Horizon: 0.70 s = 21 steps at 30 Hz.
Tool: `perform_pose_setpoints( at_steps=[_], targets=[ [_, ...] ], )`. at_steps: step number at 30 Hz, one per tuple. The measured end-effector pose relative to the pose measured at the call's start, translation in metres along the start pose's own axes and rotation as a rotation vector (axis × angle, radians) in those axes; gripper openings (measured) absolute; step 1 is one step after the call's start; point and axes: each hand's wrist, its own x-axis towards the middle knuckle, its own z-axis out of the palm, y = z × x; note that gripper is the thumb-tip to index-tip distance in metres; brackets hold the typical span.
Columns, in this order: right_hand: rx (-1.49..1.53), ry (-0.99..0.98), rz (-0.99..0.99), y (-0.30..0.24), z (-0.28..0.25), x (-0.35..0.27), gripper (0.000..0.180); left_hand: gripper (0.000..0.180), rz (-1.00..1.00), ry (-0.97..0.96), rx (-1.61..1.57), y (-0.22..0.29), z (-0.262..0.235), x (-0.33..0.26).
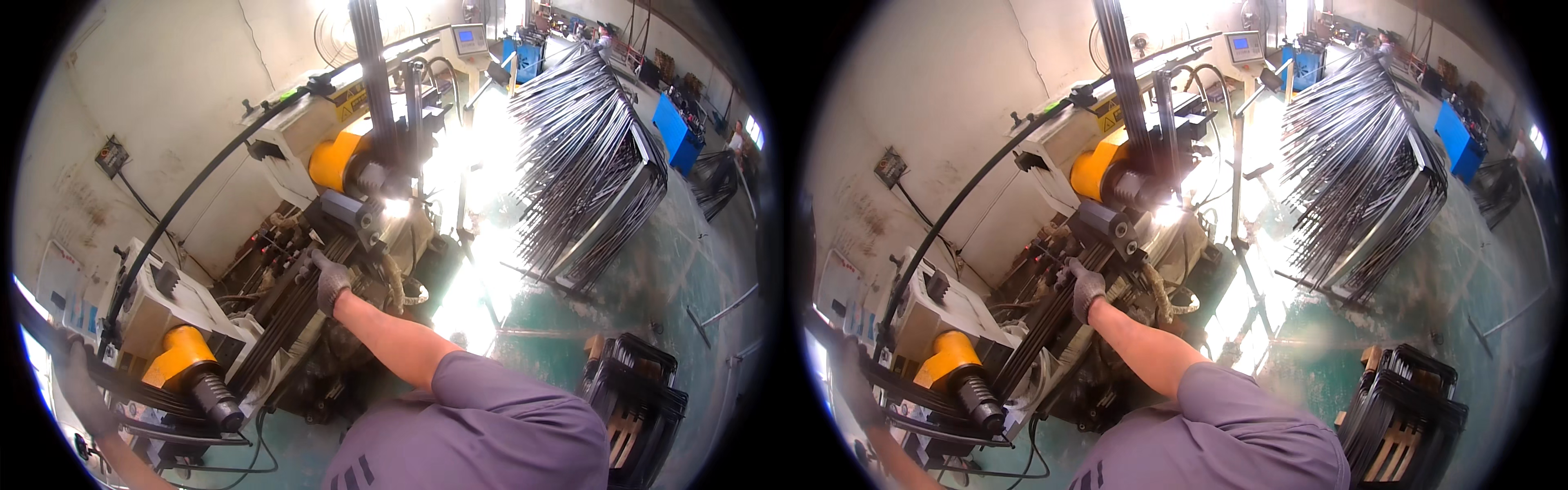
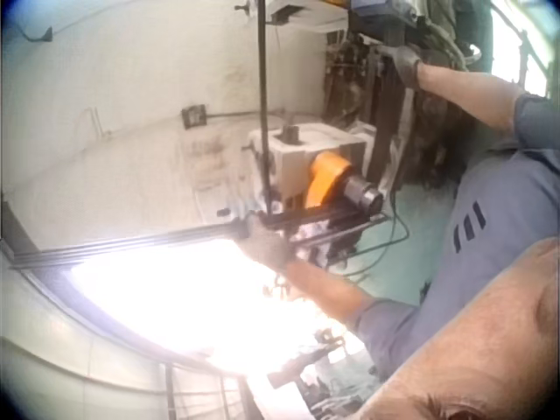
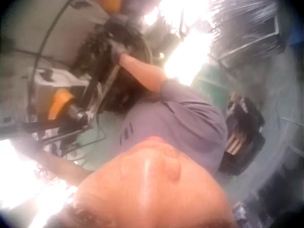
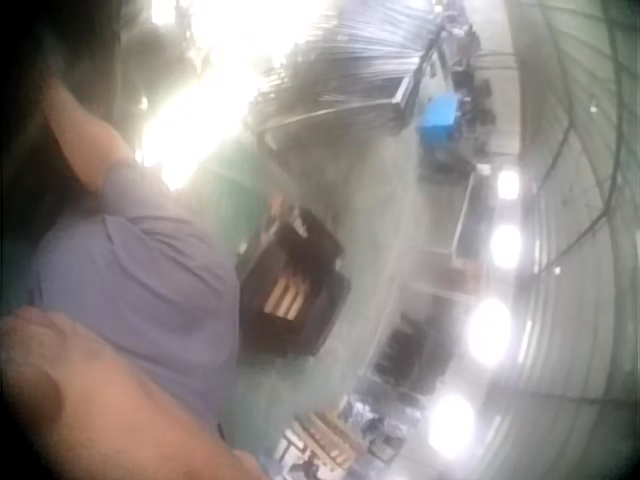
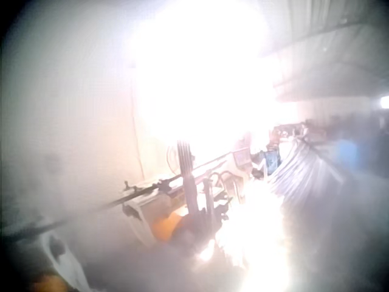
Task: The person repeatedly picks up bundles of long metal rods from the floor and feeds them into a yellow and white industrial bending machine. They align the rods, operate the machine to bend them, and then remove the finished pieces to place them into a metal rack. The cycle of loading, bending, and unloading continues throughout the clip.
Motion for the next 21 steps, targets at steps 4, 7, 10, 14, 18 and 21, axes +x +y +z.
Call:
perform_pose_setpoints(
  at_steps=[4, 7, 10, 14, 18, 21],
  targets=[
    [-0.004, -0.006, 0.004, -0.002, 0.003, -0.004, 0.017, 0.041, -0.072, -0.081, 0.068, 0.008, 0.001, 0.003],
    [0.004, 0.006, 0.031, -0.002, 0.002, -0.005, 0.019, 0.042, 0.007, -0.034, 0.069, 0.004, 0.001, 0.002],
    [-0.023, -0.004, 0.035, -0.003, 0.000, -0.003, 0.015, 0.042, 0.001, -0.045, 0.076, 0.012, 0.005, -0.003],
    [-0.033, -0.014, 0.023, -0.001, -0.001, -0.003, 0.015, 0.042, -0.004, -0.007, 0.052, 0.015, 0.006, -0.005],
    [0.000, -0.034, 0.013, -0.001, -0.004, -0.001, 0.016, 0.041, -0.014, -0.025, 0.017, 0.010, 0.007, -0.002],
    [0.018, -0.019, 0.020, 0.002, -0.002, -0.001, 0.020, 0.041, -0.044, -0.037, -0.018, 0.009, 0.000, 0.000]
  ],
)
